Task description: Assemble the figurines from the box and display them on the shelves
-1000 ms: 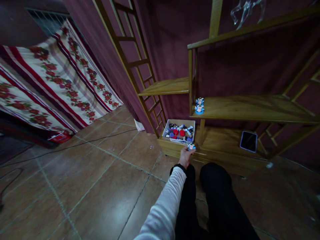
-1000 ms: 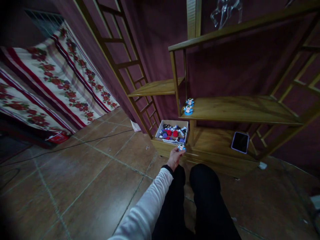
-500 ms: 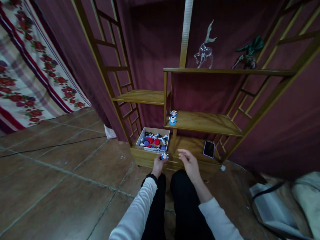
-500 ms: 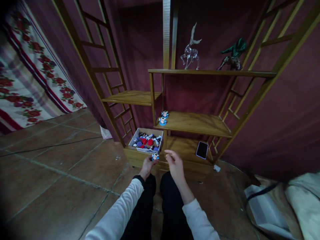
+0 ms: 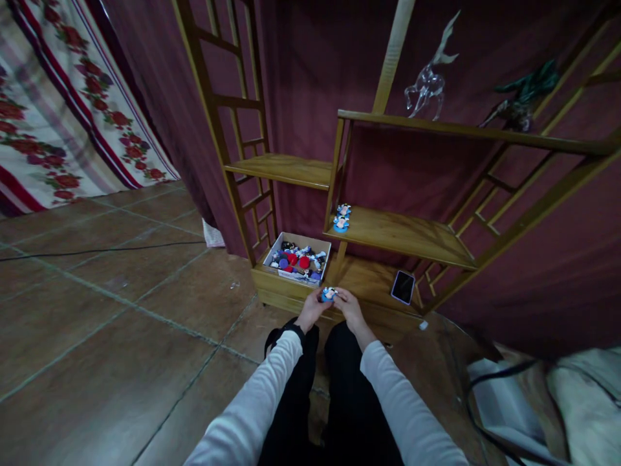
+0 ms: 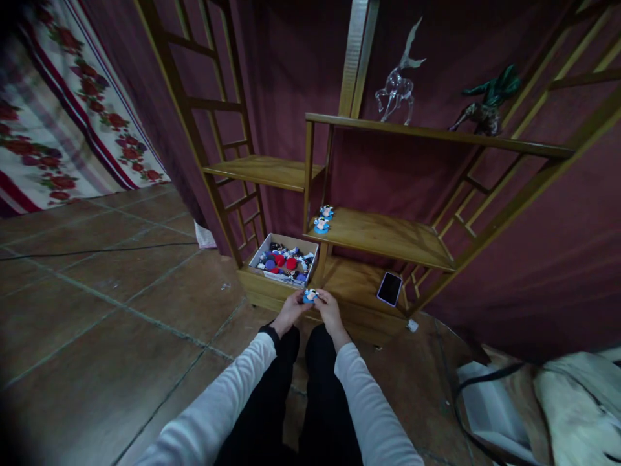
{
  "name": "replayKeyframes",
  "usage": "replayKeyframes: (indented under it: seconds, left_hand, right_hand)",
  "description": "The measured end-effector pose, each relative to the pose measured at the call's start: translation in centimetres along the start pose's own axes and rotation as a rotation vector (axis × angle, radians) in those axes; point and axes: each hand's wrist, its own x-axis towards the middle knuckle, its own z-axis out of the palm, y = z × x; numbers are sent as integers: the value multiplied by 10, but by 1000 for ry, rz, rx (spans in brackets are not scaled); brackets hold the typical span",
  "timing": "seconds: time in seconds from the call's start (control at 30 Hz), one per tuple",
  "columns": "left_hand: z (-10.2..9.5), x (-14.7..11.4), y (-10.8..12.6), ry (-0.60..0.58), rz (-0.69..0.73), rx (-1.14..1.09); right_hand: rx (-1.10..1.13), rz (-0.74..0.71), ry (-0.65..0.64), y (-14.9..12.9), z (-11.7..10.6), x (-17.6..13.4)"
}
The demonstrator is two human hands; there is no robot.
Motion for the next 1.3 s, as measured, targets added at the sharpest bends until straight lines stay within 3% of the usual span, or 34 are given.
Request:
replayKeyframes:
  seconds: [0.1,0.33,0.47,0.7,1.13,1.3]
  left_hand:
    - [2,-2,2,-4,-3,177]
    - [1,-14,11,-7,14,884]
    - [1,-20,20,-27,14,1130]
    - [-4,-22,35,-68,196,1205]
    - [-7,-21,34,-100,284,1409]
    - [-6,-22,32,-104,291,1382]
  right_hand:
    - [46,35,14,1,-4,0]
    - [-23,46,-31,-1,-2,2]
    - [-50,39,-40,0,0,5]
    - [6,55,-55,1,6,6]
    - [87,119,-57,-2,13,4]
    - [52,119,-57,-3,11,3]
